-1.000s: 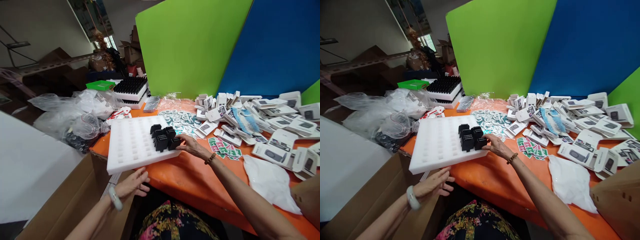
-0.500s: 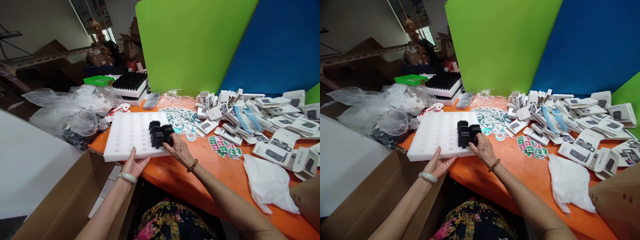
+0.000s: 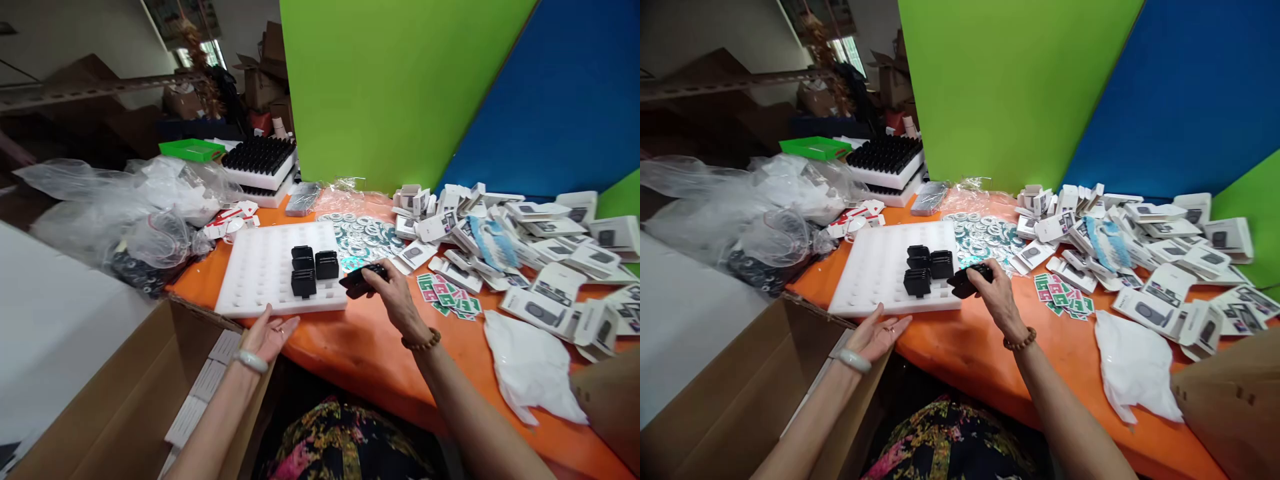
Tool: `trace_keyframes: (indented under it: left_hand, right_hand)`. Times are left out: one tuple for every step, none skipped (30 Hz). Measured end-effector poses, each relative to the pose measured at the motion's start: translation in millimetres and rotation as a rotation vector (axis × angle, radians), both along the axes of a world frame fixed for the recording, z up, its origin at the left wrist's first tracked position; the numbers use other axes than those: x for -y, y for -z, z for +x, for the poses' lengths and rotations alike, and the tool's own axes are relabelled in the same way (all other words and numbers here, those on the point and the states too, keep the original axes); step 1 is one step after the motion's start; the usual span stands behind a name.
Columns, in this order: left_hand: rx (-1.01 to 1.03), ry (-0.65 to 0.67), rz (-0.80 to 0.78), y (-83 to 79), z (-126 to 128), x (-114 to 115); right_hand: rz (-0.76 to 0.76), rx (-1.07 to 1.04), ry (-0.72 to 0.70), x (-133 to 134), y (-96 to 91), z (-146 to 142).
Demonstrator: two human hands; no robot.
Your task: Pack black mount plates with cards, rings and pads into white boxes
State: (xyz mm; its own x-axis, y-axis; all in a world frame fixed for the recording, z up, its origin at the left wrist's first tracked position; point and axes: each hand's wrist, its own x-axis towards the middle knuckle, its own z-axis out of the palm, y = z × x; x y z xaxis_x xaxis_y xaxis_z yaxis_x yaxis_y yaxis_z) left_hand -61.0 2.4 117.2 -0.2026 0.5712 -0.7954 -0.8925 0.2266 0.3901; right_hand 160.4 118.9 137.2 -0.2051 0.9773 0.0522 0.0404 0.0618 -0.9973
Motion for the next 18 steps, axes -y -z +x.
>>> trace_keyframes:
  left_hand:
    - [0.041, 0.099, 0.030, 0.8, 9, 6]
    - [0.096, 0.225, 0.095, 1.0, 20, 11]
    - [0.163, 0.367, 0.169, 0.7, 32, 15]
    - [0.247, 0.504, 0.238, 0.3, 45, 18]
    - [0.322, 0.611, 0.288, 0.1, 58, 19]
    - [0.373, 0.670, 0.317, 0.2, 70, 18]
    - [0.402, 0.677, 0.343, 0.7, 80, 15]
    - [0.416, 0.636, 0.373, 1.9, 89, 12]
    - [0.417, 0.586, 0.391, 3.7, 95, 8]
    - [0.408, 0.543, 0.391, 5.9, 100, 4]
    - [0.394, 0.511, 0.381, 8.5, 104, 2]
    - [0.379, 0.500, 0.358, 11.3, 106, 0]
    - [0.362, 0.501, 0.329, 14.1, 108, 0]
    - [0.342, 0.503, 0.305, 16.9, 110, 0]
    - [0.321, 0.502, 0.292, 19.4, 112, 1]
    - [0.298, 0.497, 0.291, 21.8, 114, 2]
    - [0.271, 0.492, 0.298, 24.0, 117, 3]
    - [0.239, 0.488, 0.320, 25.9, 119, 4]
  right_hand:
    - [0.030, 0.004, 0.015, 9, 2.1, 2]
    - [0.081, 0.031, 0.056, 20, 6.0, 2]
    - [0.153, 0.074, 0.112, 32, 11.6, 1]
    - [0.240, 0.127, 0.171, 44, 18.3, -1]
    - [0.336, 0.179, 0.221, 55, 25.7, -3]
    - [0.431, 0.227, 0.251, 67, 33.5, -5]
    - [0.511, 0.266, 0.257, 78, 41.0, -7]
    - [0.569, 0.296, 0.249, 88, 47.9, -8]
    - [0.605, 0.318, 0.236, 96, 53.9, -9]
    - [0.620, 0.335, 0.227, 104, 58.9, -9]
    - [0.614, 0.346, 0.222, 111, 62.8, -8]
    - [0.591, 0.353, 0.223, 117, 65.7, -7]
    - [0.553, 0.356, 0.235, 121, 67.7, -5]
    - [0.506, 0.357, 0.255, 125, 69.1, -4]
    - [0.456, 0.355, 0.286, 127, 70.0, -2]
    - [0.406, 0.353, 0.324, 129, 70.6, -1]
    - [0.360, 0.354, 0.357, 131, 71.2, 1]
    - [0.324, 0.359, 0.376, 132, 71.6, 3]
